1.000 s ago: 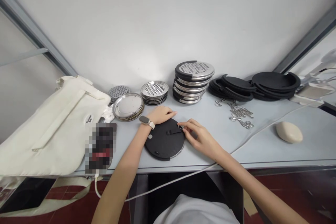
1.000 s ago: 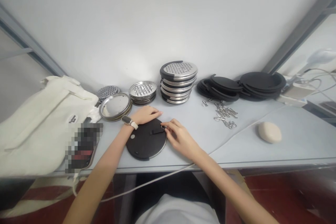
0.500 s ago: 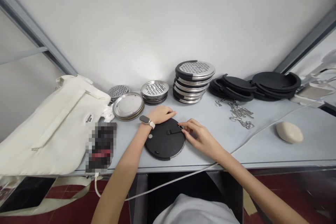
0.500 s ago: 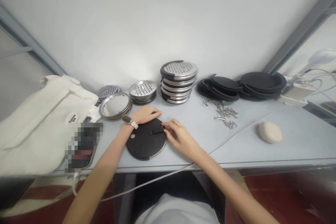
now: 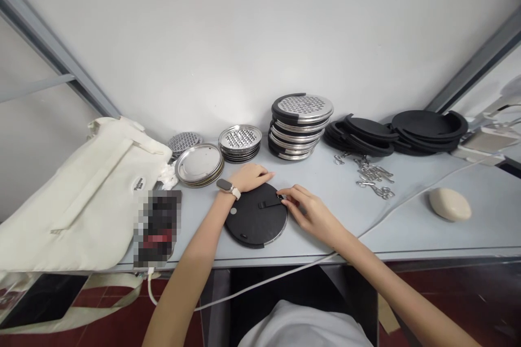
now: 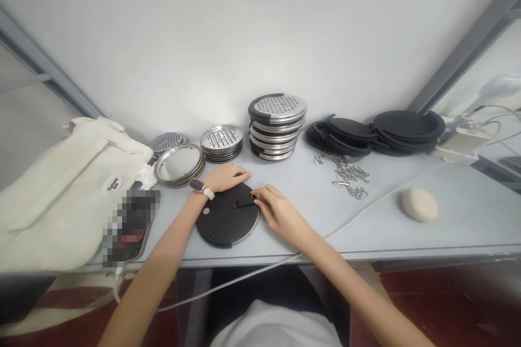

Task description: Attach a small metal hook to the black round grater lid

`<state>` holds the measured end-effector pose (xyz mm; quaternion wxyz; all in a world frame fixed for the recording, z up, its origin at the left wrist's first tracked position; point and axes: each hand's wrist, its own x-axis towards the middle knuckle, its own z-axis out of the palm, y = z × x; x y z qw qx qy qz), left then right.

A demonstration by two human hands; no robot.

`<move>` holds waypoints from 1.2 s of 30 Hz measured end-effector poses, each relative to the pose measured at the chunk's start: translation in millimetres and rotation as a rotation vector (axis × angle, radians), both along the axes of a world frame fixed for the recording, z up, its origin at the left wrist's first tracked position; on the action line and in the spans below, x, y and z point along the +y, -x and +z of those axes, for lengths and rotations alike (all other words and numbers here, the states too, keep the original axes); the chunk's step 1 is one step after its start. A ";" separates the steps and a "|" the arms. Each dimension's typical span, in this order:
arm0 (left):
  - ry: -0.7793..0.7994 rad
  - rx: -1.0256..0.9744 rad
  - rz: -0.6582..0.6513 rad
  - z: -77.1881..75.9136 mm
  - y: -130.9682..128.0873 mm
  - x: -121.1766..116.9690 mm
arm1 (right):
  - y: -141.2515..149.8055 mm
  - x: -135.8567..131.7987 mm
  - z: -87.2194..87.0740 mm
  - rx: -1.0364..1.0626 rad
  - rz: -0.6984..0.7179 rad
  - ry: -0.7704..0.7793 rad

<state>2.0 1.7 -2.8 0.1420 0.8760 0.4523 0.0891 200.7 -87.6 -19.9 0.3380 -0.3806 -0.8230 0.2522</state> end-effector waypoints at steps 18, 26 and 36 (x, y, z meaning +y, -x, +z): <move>-0.001 0.026 -0.005 -0.4 0.9 0.4 | -0.4 -0.9 -0.4 0.001 -0.019 0.070; 0.019 0.020 -0.005 -1.2 1.4 1.2 | -1.3 -2.0 1.1 -0.018 -0.055 0.077; 0.004 0.005 -0.020 -2.2 2.3 1.7 | 0.8 -0.2 -3.1 0.046 -0.050 0.063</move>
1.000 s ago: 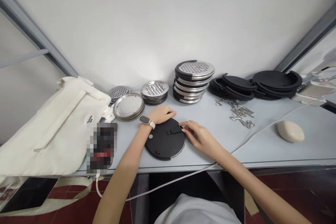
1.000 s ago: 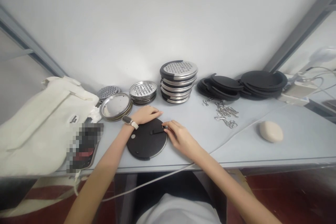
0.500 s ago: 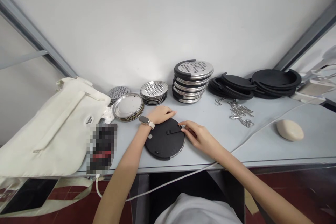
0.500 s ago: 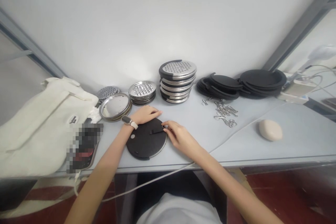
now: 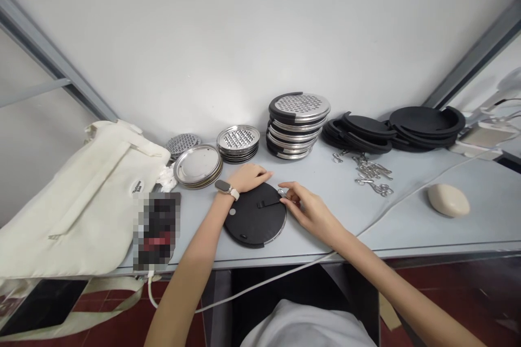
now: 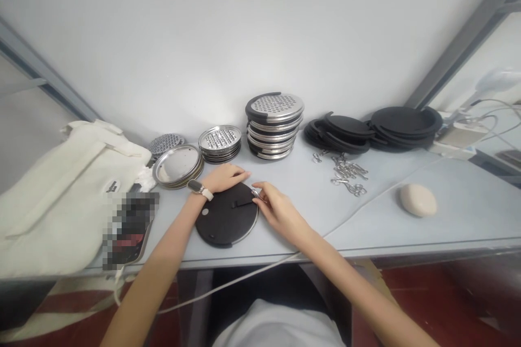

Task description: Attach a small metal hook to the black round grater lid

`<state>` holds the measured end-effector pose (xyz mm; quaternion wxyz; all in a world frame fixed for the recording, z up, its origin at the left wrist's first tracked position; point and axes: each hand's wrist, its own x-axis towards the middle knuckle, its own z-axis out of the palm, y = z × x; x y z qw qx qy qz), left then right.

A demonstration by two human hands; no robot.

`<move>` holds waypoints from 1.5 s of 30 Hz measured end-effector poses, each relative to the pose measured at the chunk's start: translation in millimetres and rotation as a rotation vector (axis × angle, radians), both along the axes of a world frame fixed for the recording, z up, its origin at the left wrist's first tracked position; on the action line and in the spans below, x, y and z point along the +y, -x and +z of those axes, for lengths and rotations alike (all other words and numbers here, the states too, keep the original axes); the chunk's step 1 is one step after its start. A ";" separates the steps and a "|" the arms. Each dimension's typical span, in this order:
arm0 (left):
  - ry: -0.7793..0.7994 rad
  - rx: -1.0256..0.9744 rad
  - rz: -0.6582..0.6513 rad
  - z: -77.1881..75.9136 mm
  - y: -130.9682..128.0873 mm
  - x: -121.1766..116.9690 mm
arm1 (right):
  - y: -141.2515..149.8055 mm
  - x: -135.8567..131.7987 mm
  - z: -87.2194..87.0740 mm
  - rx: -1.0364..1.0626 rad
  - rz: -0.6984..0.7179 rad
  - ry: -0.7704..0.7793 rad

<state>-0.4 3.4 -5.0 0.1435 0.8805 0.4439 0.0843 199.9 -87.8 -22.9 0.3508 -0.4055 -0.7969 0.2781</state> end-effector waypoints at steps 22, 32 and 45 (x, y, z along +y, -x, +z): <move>-0.021 0.036 0.013 2.2 -3.0 -1.7 | -0.7 -1.7 1.4 -0.046 0.057 0.054; -0.021 0.029 0.010 0.2 -2.0 -0.3 | -2.1 0.1 4.3 -0.064 0.062 -0.008; -0.021 0.034 0.015 1.0 -2.2 -1.0 | -1.9 0.2 1.8 -0.082 0.075 -0.034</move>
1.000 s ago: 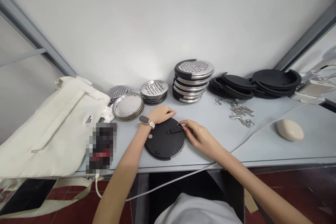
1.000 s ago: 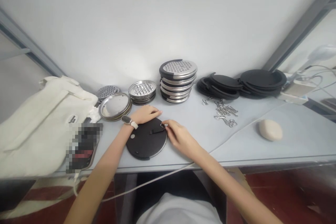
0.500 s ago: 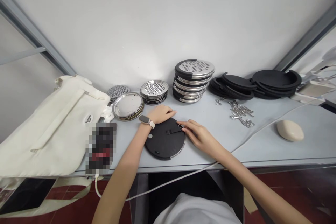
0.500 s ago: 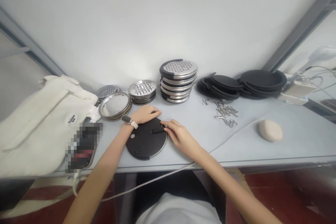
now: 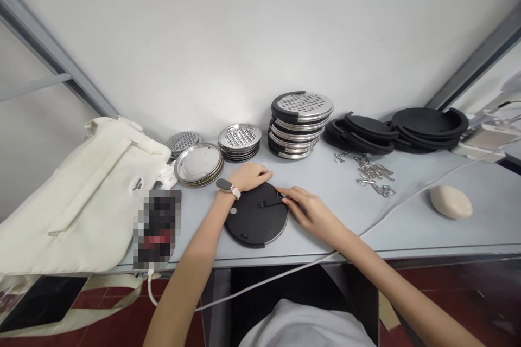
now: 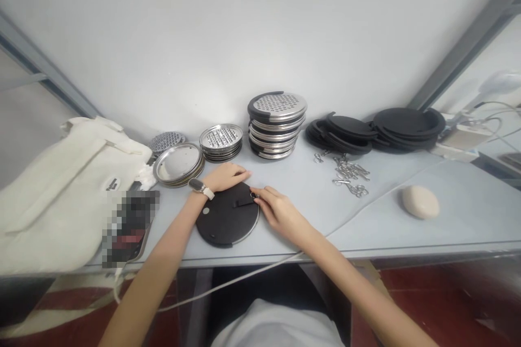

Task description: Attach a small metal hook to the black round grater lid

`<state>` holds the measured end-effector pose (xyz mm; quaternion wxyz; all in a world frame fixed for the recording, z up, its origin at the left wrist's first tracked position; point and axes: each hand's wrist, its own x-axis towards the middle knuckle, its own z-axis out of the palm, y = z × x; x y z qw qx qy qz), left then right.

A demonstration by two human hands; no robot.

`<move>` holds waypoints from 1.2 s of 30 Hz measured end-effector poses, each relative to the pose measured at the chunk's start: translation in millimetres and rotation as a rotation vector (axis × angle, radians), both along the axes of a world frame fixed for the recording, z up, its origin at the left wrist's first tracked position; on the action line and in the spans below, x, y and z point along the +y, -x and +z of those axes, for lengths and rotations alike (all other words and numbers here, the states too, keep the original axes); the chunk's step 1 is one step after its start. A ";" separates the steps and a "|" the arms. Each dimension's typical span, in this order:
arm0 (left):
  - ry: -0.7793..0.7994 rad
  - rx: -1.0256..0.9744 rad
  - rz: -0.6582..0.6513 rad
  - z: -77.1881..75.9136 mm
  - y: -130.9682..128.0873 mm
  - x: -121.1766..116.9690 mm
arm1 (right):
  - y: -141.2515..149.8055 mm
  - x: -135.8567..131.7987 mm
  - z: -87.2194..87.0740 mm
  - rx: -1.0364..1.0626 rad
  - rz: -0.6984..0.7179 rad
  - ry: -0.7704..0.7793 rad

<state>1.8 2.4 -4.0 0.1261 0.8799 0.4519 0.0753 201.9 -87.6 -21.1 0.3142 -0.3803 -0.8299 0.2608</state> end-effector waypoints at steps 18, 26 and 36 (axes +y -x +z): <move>0.005 -0.002 0.001 0.4 -0.6 -0.2 | 0.1 0.4 1.9 0.029 0.004 0.019; 0.008 -0.009 -0.003 0.9 0.7 -0.3 | 0.8 -0.4 3.1 -0.001 -0.002 0.017; 0.009 -0.006 0.009 2.1 0.2 -1.1 | 0.2 0.0 0.3 -0.004 -0.001 0.019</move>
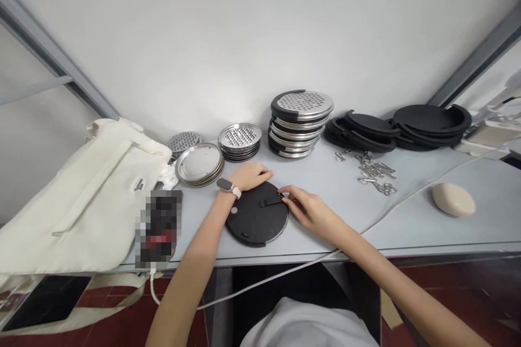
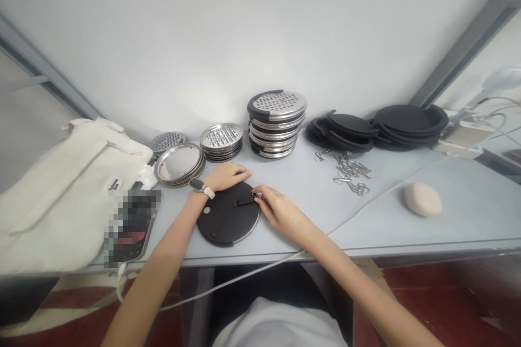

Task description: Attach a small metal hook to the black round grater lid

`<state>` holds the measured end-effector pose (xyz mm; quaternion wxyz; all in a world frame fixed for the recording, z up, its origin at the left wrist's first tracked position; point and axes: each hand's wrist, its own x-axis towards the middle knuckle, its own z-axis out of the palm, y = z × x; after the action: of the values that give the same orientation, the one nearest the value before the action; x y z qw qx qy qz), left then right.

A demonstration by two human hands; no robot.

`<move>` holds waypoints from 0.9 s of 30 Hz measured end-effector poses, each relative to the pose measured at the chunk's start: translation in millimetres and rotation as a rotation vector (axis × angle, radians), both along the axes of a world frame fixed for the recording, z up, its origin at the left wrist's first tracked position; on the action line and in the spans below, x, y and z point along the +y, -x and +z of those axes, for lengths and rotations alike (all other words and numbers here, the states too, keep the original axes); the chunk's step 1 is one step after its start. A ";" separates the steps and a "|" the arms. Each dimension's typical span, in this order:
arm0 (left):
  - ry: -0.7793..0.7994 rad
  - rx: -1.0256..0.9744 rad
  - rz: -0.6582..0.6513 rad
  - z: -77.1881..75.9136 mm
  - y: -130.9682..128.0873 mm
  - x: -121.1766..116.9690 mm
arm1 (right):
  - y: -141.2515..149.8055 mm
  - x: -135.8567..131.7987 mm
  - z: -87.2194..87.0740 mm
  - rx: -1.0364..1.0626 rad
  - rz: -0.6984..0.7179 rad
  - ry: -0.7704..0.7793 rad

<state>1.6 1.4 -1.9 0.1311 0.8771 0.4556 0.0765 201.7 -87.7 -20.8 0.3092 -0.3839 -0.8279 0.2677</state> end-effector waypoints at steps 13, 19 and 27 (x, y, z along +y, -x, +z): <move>0.020 -0.016 -0.016 -1.1 0.2 0.8 | 0.6 -1.1 0.5 -0.023 -0.003 0.009; 0.015 0.004 0.002 0.0 -0.4 0.3 | 0.9 -1.3 0.1 -0.022 -0.003 0.018; 0.009 0.006 -0.004 -1.3 0.0 1.0 | 0.5 -2.2 1.7 -0.041 0.000 0.038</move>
<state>1.6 2.3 -3.2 0.1338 0.8776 0.4547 0.0713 201.2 -89.8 -19.1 0.2848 -0.3949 -0.8289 0.2754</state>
